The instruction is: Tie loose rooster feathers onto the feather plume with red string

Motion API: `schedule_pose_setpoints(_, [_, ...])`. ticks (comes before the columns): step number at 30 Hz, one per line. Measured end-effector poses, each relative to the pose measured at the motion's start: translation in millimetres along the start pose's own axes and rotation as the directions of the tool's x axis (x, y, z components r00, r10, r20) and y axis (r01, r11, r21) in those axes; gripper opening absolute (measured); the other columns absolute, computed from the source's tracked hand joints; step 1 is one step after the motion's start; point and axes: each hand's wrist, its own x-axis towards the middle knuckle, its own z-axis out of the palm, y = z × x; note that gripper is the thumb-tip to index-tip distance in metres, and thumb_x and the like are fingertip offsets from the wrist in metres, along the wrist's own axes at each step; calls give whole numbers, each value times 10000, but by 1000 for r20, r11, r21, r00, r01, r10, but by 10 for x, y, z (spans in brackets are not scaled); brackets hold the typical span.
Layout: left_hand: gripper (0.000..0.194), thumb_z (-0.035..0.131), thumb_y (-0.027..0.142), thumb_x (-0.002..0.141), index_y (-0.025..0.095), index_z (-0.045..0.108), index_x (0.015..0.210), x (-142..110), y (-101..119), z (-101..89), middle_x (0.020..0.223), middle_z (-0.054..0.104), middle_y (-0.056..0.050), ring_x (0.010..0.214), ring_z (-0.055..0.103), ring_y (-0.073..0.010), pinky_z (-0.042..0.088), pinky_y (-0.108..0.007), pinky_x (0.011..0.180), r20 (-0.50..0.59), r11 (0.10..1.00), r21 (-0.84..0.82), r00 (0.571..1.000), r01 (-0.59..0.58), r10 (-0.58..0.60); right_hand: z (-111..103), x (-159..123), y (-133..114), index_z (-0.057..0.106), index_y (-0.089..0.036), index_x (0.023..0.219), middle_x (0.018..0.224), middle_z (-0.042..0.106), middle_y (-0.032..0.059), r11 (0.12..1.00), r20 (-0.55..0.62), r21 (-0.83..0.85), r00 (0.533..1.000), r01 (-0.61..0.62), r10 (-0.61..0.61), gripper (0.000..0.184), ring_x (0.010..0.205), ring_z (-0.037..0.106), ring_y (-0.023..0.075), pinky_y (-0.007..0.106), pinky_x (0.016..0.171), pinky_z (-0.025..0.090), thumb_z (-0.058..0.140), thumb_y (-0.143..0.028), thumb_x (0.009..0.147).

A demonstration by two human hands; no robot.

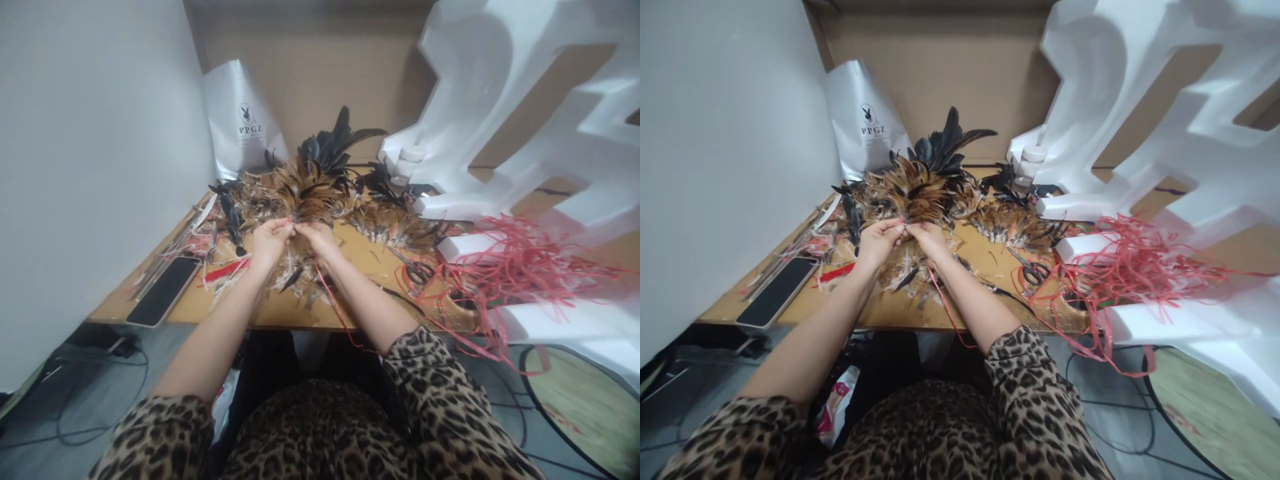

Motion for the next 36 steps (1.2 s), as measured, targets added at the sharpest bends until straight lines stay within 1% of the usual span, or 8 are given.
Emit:
schedule_pose_setpoints(6, [189, 708, 196, 618, 92, 643, 762, 105, -103, 112, 558, 616, -11, 431, 467, -57, 342, -183, 436, -37, 1000, 16, 999, 7, -6, 1, 121, 183, 627, -145, 655, 627, 626, -7, 991, -197, -18, 971, 131, -132, 195, 577, 497, 89, 213, 589, 396, 651, -339, 647])
schedule_pose_setpoints(14, [59, 648, 151, 656, 115, 619, 693, 167, -115, 204, 533, 588, 2, 436, 464, -74, 349, -194, 460, -65, 995, 95, 997, 42, -36, -122, 97, 185, 633, -153, 669, 572, 545, -26, 971, -155, -192, 973, 143, -173, 186, 535, 416, 84, 213, 535, 345, 604, -335, 695])
schedule_pose_setpoints(17, [57, 646, 171, 681, 144, 647, 732, 150, -146, 221, 641, 628, -19, 578, 543, -120, 421, -227, 586, -86, 967, 243, 992, -71, 95, -139, 117, 198, 637, -154, 684, 587, 547, -22, 975, -187, -196, 972, 104, -142, 213, 556, 435, 87, 211, 542, 355, 608, -365, 693])
schedule_pose_setpoints(21, [117, 613, 147, 724, 179, 688, 808, 61, -188, 245, 795, 633, -61, 814, 577, -194, 426, -295, 803, -39, 856, 446, 949, -263, 312, -143, 159, 244, 658, -146, 758, 671, 615, 11, 997, -213, -78, 976, 24, -40, 301, 615, 515, 106, 214, 560, 391, 629, -429, 662])
schedule_pose_setpoints(26, [245, 583, 116, 753, 184, 706, 954, -87, -230, 330, 853, 592, -82, 928, 551, -215, 403, -318, 899, 30, 836, 429, 930, -343, 366, -201, 149, 211, 649, -141, 723, 652, 628, 9, 997, -248, 77, 968, -11, 30, 348, 568, 516, 95, 212, 529, 396, 710, -447, 569])
schedule_pose_setpoints(29, [235, 613, 144, 745, 170, 699, 963, -109, -224, 381, 862, 611, -70, 865, 568, -183, 450, -306, 839, -12, 927, 294, 968, -235, 249, -245, 124, 146, 633, -144, 707, 582, 600, -12, 988, -241, 146, 966, -58, 92, 342, 454, 438, 61, 193, 424, 306, 734, -433, 554])
schedule_pose_setpoints(32, [171, 618, 200, 762, 137, 677, 910, -79, -156, 393, 813, 647, -56, 708, 594, -134, 494, -258, 669, -50, 1000, 21, 999, 21, -20, -284, 116, 103, 624, -155, 698, 535, 584, -26, 978, -192, 186, 972, -98, 134, 320, 365, 318, 34, 200, 352, 169, 747, -409, 546])
schedule_pose_setpoints(36, [136, 608, 223, 796, 95, 623, 756, -25, -32, 338, 672, 642, -57, 595, 607, -110, 502, -224, 579, 39, 908, -259, 943, 330, -331, -323, 127, 96, 615, -159, 670, 484, 561, -36, 968, -78, 234, 990, -95, 116, 327, 340, 300, 31, 200, 335, 134, 788, -379, 500])
